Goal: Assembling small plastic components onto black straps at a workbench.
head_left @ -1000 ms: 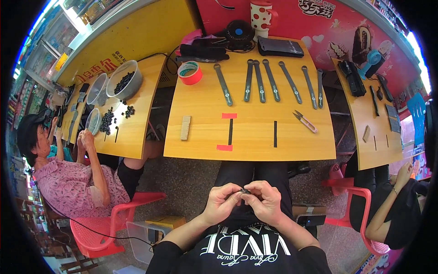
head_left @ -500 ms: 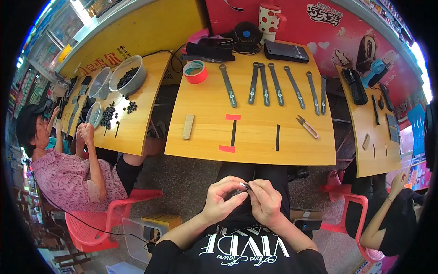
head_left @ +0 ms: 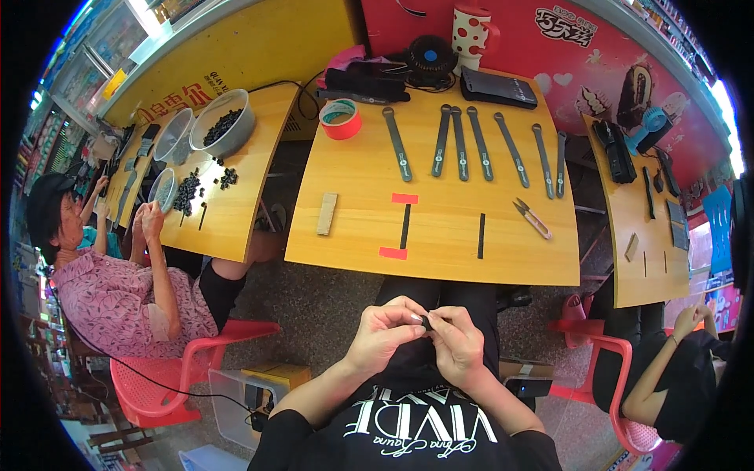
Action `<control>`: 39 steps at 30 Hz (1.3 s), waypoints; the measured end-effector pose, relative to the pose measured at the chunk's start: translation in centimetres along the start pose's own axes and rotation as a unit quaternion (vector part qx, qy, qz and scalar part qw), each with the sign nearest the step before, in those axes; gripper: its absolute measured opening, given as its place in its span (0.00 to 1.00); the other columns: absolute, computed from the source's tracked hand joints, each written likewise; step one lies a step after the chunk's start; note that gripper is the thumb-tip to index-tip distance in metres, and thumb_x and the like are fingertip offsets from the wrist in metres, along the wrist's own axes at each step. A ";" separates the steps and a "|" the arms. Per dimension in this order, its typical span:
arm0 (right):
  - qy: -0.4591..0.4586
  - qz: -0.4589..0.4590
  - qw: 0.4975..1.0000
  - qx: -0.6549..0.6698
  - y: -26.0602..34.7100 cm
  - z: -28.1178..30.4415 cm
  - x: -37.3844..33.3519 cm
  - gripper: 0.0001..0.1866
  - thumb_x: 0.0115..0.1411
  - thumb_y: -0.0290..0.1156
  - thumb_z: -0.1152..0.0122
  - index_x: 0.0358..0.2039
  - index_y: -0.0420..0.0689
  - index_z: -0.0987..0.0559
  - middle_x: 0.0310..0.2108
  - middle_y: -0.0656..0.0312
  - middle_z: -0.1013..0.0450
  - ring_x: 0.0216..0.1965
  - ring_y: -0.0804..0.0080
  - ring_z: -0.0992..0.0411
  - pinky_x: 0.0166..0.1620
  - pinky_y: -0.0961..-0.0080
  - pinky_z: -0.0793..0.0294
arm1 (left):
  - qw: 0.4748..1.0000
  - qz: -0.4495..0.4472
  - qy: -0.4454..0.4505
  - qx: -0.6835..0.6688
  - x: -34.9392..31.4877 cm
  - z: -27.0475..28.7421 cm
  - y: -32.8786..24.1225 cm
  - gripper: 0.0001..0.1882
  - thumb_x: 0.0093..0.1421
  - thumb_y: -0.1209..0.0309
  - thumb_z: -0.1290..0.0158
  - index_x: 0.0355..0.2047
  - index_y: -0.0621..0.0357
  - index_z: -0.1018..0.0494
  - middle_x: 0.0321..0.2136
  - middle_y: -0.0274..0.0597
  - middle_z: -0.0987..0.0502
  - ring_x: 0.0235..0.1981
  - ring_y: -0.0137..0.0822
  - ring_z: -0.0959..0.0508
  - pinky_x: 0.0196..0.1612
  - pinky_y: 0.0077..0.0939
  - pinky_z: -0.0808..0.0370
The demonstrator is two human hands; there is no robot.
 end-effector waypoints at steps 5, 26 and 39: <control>0.058 -0.066 0.992 0.087 -0.6 0.5 0.4 0.14 0.50 0.09 0.41 0.39 0.33 0.23 0.35 0.52 0.30 0.31 0.64 0.24 0.32 0.75 0.21 | 0.999 0.014 0.021 0.026 0.0 0.4 -0.1 0.06 0.53 0.87 0.48 0.28 0.69 0.22 0.37 0.43 0.26 0.36 0.29 0.24 0.43 0.20 0.25; 0.129 -0.036 0.991 0.030 -0.2 0.3 0.4 0.16 0.45 0.13 0.35 0.37 0.34 0.23 0.31 0.52 0.29 0.27 0.63 0.26 0.27 0.75 0.27 | 0.957 -0.094 -0.020 0.273 -1.6 -0.3 -0.3 0.03 0.54 0.84 0.50 0.28 0.69 0.27 0.35 0.40 0.27 0.36 0.25 0.29 0.36 0.18 0.32; -0.083 -0.208 0.894 0.388 -2.7 5.1 0.7 0.10 0.64 0.28 0.47 0.39 0.35 0.23 0.27 0.60 0.31 0.16 0.82 0.41 0.19 0.87 0.43 | 0.961 -0.070 -0.017 0.267 -2.7 2.5 2.7 0.03 0.56 0.83 0.49 0.29 0.68 0.26 0.34 0.41 0.27 0.33 0.25 0.27 0.33 0.16 0.31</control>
Point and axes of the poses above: each hand's wrist, its own x-axis towards the middle knuckle, its own z-axis out of the back of the hand, y = z × x, the point moved 5 cm from there along x, towards the middle knuckle
